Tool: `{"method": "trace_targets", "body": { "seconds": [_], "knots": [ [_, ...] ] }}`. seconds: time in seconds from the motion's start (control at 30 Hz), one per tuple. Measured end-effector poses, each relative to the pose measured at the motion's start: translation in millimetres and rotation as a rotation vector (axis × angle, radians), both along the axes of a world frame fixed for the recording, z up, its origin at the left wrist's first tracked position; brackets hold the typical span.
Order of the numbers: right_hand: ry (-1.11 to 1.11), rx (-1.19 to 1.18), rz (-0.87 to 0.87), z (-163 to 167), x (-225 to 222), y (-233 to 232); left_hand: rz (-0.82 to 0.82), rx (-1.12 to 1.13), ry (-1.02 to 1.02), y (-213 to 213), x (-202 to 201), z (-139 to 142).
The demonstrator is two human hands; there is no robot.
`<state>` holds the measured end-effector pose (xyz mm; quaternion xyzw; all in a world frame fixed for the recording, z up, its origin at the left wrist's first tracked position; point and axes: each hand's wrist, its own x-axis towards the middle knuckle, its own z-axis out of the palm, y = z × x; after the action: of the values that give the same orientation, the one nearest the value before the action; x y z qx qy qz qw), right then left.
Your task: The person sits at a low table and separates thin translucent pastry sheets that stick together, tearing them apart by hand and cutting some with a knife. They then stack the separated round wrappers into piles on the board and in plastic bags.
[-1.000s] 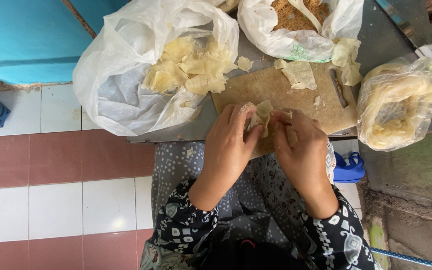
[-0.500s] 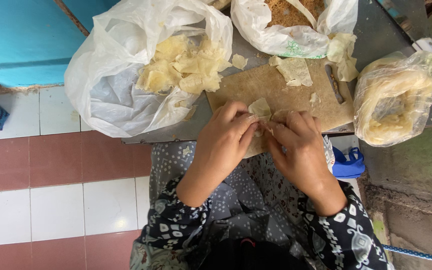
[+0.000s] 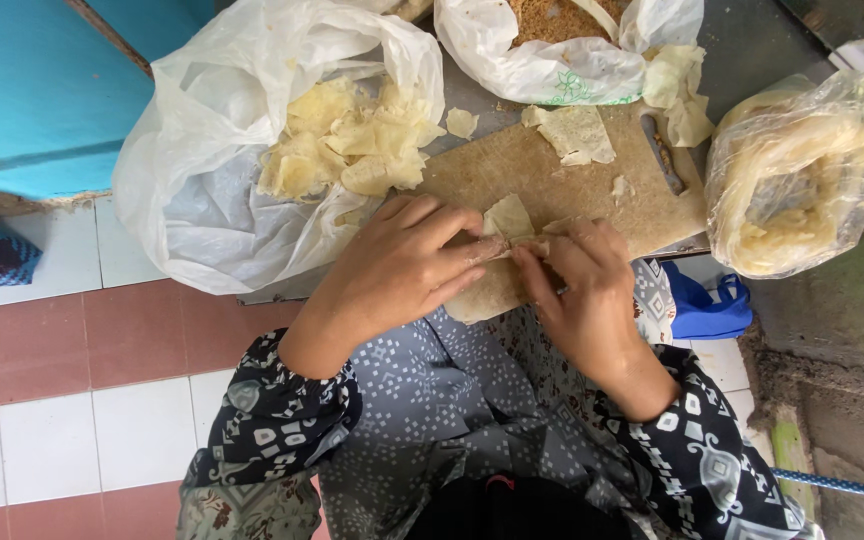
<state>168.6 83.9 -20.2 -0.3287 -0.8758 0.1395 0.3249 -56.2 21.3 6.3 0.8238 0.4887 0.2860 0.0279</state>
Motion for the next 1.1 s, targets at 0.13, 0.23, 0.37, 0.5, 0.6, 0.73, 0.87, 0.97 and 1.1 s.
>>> {"method": "trace_targets", "body": {
  "seconds": [0.13, 0.23, 0.37, 0.5, 0.6, 0.73, 0.87, 0.97, 1.1],
  "knots": [
    [-0.021, -0.025, -0.060, 2.4, -3.2, -6.0, -0.026, 0.143, 0.185, 3.5, 0.1, -3.6],
    [-0.015, 0.017, -0.041, 7.2, -2.7, -12.1, -0.042, 0.165, 0.229, 5.9, 0.8, -5.8],
    [-0.023, 0.052, -0.052, 9.8, -4.3, -17.9, -0.061, 0.122, 0.182, 11.5, 2.8, -9.1],
    [0.020, -0.002, -0.072, 10.2, -6.8, -16.6, -0.045, 0.023, 0.057, 23.4, 6.8, -12.1],
    [0.000, -0.099, -0.120, 11.0, -9.2, -10.7, -0.017, -0.107, -0.058, 32.9, 8.4, -9.9],
    [-0.035, -0.219, -0.175, 11.1, -13.4, -2.7, -0.003, -0.229, -0.181, 42.6, 8.5, -2.7],
    [0.015, -0.132, -0.070, 11.0, -12.3, 1.9, -0.010, -0.265, -0.178, 42.5, 4.6, 1.2],
    [-0.083, 0.005, 0.018, 12.3, -7.1, 4.3, -0.026, -0.199, -0.120, 38.5, -1.8, 0.0],
    [-0.130, 0.087, 0.079, 15.2, -1.5, 5.0, -0.100, -0.080, -0.137, 27.8, -12.0, -3.2]
  ]
}}
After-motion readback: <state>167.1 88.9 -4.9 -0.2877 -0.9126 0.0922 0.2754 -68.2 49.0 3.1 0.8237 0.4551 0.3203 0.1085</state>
